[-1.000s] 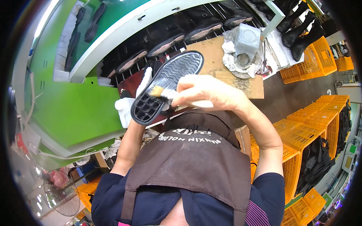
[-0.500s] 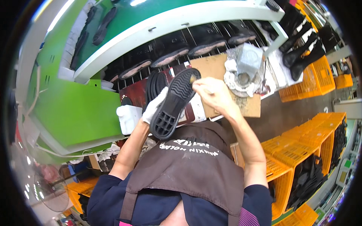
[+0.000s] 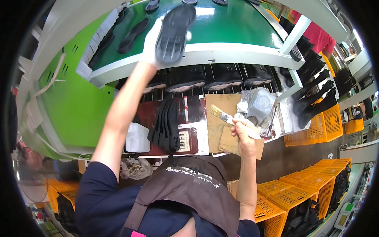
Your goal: Applying adhesive to the bottom of shoe soles using a brush in a manufacturing setting.
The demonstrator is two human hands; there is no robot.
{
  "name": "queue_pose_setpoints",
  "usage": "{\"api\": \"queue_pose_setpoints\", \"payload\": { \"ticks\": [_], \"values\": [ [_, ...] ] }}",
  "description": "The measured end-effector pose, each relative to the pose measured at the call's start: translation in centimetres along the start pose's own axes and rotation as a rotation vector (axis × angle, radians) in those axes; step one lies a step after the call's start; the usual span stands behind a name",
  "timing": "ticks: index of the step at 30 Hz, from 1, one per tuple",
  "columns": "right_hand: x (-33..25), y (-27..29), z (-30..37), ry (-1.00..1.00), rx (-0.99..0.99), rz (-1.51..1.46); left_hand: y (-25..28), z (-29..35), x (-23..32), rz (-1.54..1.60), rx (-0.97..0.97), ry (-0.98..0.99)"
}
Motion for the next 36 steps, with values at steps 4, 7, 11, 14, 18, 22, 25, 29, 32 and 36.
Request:
{"api": "queue_pose_setpoints", "payload": {
  "ticks": [4,7,11,14,18,22,25,29,32,36],
  "values": [
    [0.2,-0.5,0.2,-0.014,-0.034,0.037,7.9,-5.9,1.9,0.07,0.689,0.142],
    [1.2,1.2,0.9,-0.041,0.05,0.043,8.4,-2.4,0.1,-0.267,0.625,-0.197],
    [2.1,2.4,1.7,-0.113,0.161,0.065,7.2,9.5,-7.5,-1.111,0.396,-0.051],
    [3.3,3.6,2.0,-0.158,0.239,0.074,3.4,17.3,-11.6,-1.373,0.474,0.291],
    [4.2,4.2,2.3,-0.181,0.292,0.042,3.6,24.8,-16.7,-1.777,0.43,0.615],
    [5.1,3.8,2.3,-0.191,0.287,0.013,3.2,25.9,-17.7,-1.785,0.414,0.532],
    [5.2,3.0,2.5,-0.214,0.273,0.034,3.3,27.0,-18.8,-1.814,0.429,0.411],
    [5.1,3.0,2.5,-0.204,0.311,0.07,2.5,26.5,-18.8,-1.844,0.372,0.434],
    [5.8,3.4,2.6,-0.219,0.316,0.068,3.1,26.7,-19.2,-1.8,0.412,0.375],
    [6.1,3.3,2.6,-0.235,0.293,0.038,2.9,26.7,-18.9,-1.832,0.393,0.325]
  ]
}}
Point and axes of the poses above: each hand's wrist, its own z-axis away from the middle knuckle, its own y-axis out of the back of the hand, x = y × z, the point moved 2 cm from there along -z, towards the middle knuckle, and after that the axes turned 2 degrees about y, right-handed, at the moved point
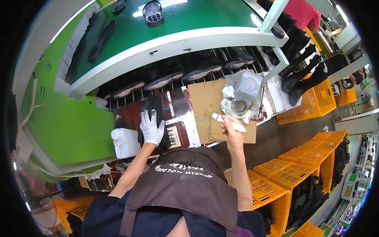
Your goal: Applying adhesive to the bottom of shoe soles using a brush in a manufacturing setting.
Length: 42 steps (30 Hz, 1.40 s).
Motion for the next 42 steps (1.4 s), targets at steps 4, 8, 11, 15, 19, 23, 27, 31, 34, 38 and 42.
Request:
{"api": "queue_pose_setpoints", "payload": {
  "ticks": [4,8,11,15,19,23,27,31,34,38,42],
  "values": [
    [-0.5,-0.4,0.1,0.01,0.017,0.032,0.1,-0.8,0.6,0.04,-0.034,-0.131],
    [-0.2,-0.7,0.2,0.013,0.011,0.035,-0.1,-1.0,0.8,0.014,-0.061,-0.243],
    [0.2,-0.7,0.1,0.011,0.017,0.037,0.9,-1.2,1.4,-0.023,-0.124,-0.179],
    [0.1,-0.8,0.3,0.018,0.025,0.036,1.5,-1.1,1.6,-0.037,-0.18,-0.117],
    [0.2,-0.2,0.1,0.07,0.037,0.071,1.9,-1.2,1.9,-0.043,-0.161,-0.152],
    [-2.0,2.1,-1.1,0.209,0.058,0.348,1.3,-1.5,1.4,-0.041,-0.164,-0.141],
    [-3.6,5.9,-2.9,0.347,0.195,0.545,1.7,-1.5,1.3,0.095,0.069,-0.039],
    [-2.9,7.6,-4.5,0.325,0.274,0.607,2.8,-3.2,0.1,1.259,-0.072,0.302],
    [-1.2,8.1,-6.1,0.37,0.294,0.713,5.6,-3.9,0.2,1.628,-0.397,0.573],
    [1.0,8.7,-8.6,0.454,0.239,0.89,6.6,-2.5,0.9,2.032,-0.538,0.619],
    [2.8,9.2,-10.5,0.46,0.201,1.073,6.4,0.6,1.6,2.145,-0.698,0.871]
  ]
}}
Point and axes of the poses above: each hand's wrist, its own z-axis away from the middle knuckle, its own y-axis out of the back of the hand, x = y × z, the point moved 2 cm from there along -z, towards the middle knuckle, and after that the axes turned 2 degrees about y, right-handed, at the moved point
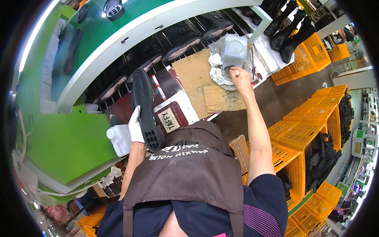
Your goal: Applying adhesive to the bottom of shoe soles using a brush in a manufacturing setting.
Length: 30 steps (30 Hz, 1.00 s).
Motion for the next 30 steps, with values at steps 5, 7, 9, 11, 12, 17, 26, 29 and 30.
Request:
{"api": "queue_pose_setpoints", "payload": {
  "ticks": [5,7,9,11,12,17,26,29,30],
  "values": [
    [0.7,-0.8,-0.4,-0.052,-0.091,0.089,-2.5,2.4,-2.7,0.03,-0.161,0.091],
    [1.4,-0.8,-0.6,-0.061,-0.052,0.069,-3.0,3.1,-3.1,0.052,-0.219,0.181],
    [2.1,-0.7,-0.4,-0.301,-0.01,-0.261,-2.1,3.0,-3.6,0.173,-0.45,0.301],
    [2.3,-0.6,0.2,-0.431,0.063,-0.482,-1.7,2.6,-3.6,0.152,-0.405,0.277],
    [1.2,-0.3,0.8,-0.439,0.108,-0.539,-1.7,2.5,-3.5,0.154,-0.392,0.254],
    [0.8,-0.1,3.6,-0.503,0.161,-0.569,-3.2,1.5,-2.8,0.082,-0.435,0.185],
    [-0.5,2.5,2.7,-0.415,0.044,-0.454,-4.2,0.2,-2.4,-0.211,-0.44,-0.041],
    [-0.1,2.6,1.8,-0.148,-0.081,-0.265,-5.0,-0.3,-2.4,-0.232,-0.495,-0.131],
    [-0.4,2.7,1.5,-0.036,-0.121,-0.184,-4.9,-0.5,-2.1,-0.194,-0.516,-0.037]
  ]
}}
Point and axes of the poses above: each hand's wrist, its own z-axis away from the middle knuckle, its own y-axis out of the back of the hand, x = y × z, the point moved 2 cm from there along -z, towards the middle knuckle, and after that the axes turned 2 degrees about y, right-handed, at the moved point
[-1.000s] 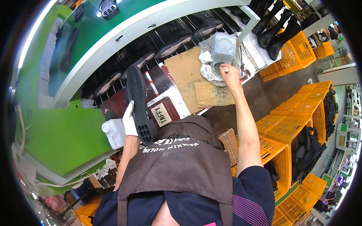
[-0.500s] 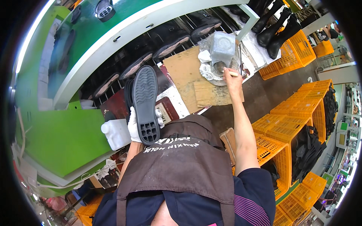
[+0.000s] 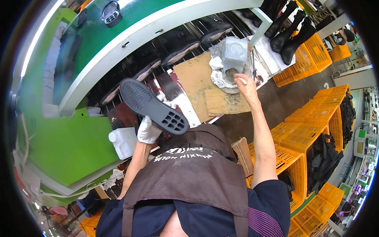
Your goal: Applying adhesive to the bottom of shoe soles using a brush in a manufacturing setting.
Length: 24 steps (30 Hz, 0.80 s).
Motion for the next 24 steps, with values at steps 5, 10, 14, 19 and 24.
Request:
{"api": "queue_pose_setpoints", "payload": {
  "ticks": [5,10,14,19,24],
  "values": [
    [-0.3,0.5,-0.4,0.104,-0.329,0.201,1.3,-0.7,-0.4,-0.152,0.038,0.003],
    [-2.2,2.8,-0.4,0.09,-0.446,0.143,1.8,-1.6,0.1,-0.205,0.085,-0.048],
    [-2.0,4.0,0.2,-0.042,-0.297,-0.072,1.1,-2.9,1.5,-0.327,0.12,-0.124],
    [-4.6,4.1,1.6,-0.256,0.088,-0.673,-0.9,-4.0,2.5,-0.515,0.205,-0.069],
    [-12.7,3.2,3.3,-0.086,0.206,-1.142,-2.7,-4.7,1.7,-0.81,0.13,-0.337]
  ]
}}
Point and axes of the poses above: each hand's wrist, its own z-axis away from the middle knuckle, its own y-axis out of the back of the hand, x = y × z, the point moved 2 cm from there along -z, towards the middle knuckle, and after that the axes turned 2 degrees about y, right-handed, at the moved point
